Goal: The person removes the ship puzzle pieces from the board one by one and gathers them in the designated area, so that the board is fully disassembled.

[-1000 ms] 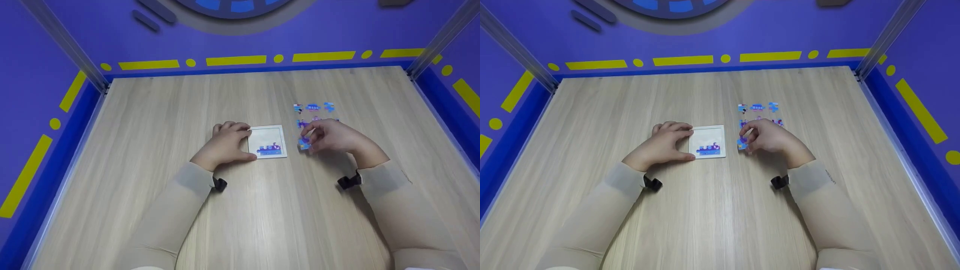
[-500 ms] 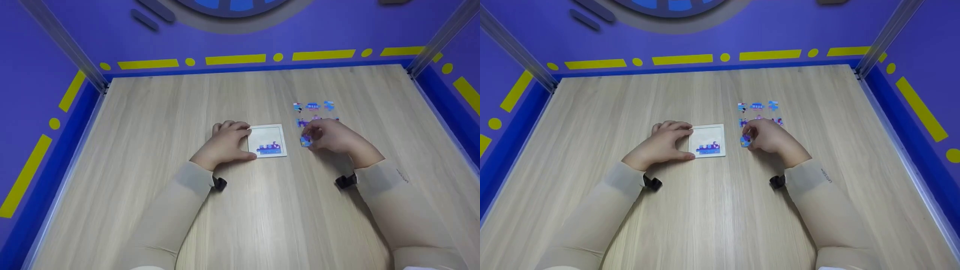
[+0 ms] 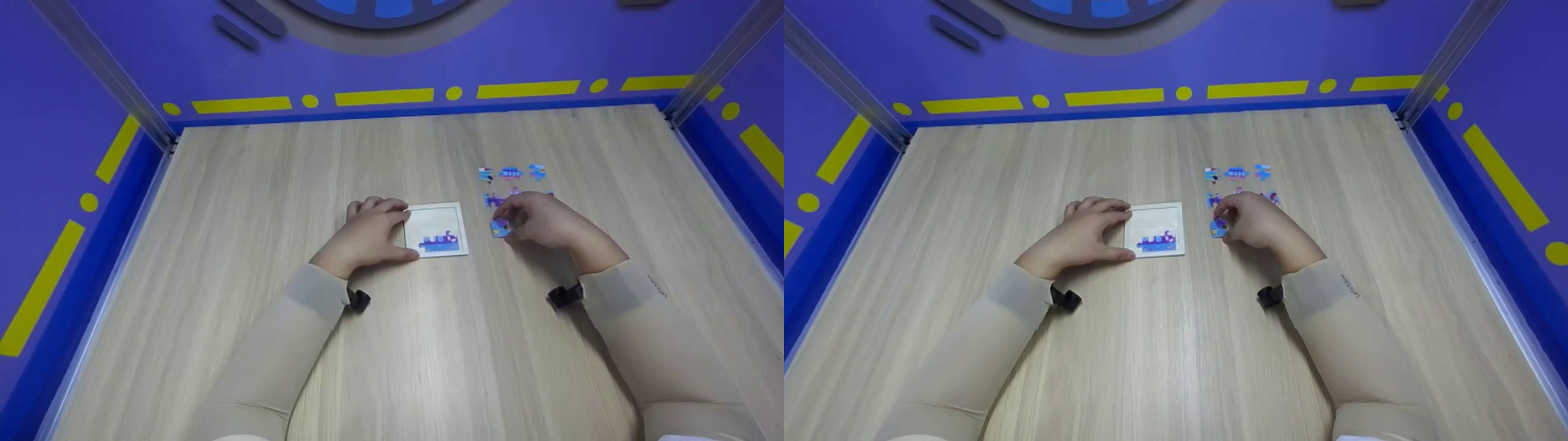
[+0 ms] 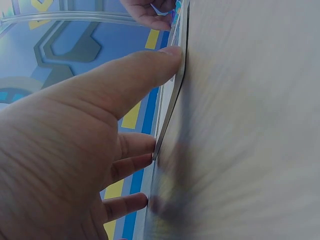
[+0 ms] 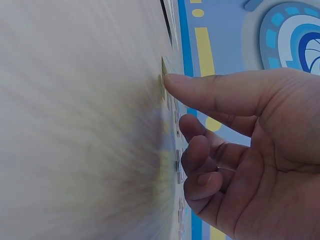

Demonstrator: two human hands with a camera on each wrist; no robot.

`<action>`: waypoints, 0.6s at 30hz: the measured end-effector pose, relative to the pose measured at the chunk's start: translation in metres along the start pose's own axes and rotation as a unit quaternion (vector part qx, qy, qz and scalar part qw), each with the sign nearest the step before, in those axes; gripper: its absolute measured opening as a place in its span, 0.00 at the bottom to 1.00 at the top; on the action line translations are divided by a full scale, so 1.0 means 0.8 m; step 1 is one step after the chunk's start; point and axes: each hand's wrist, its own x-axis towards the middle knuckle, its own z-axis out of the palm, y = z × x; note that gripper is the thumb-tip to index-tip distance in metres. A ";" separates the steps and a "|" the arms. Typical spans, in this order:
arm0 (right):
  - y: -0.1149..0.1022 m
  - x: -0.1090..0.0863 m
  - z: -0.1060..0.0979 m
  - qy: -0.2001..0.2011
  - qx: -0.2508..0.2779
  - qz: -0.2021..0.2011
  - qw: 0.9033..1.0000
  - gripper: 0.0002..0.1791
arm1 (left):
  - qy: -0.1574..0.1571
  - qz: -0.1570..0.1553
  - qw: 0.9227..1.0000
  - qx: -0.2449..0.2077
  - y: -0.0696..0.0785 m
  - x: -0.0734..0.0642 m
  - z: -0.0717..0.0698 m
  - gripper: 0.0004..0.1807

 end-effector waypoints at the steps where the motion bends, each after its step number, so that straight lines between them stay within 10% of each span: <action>1: 0.000 0.000 0.000 0.000 0.001 0.001 1.000 0.23 | 0.001 0.000 1.000 0.000 0.000 0.000 0.000 0.50; 18: -0.027 -0.004 0.010 0.009 0.024 -0.013 1.000 0.26 | -0.002 0.002 1.000 -0.002 -0.001 0.002 0.001 0.50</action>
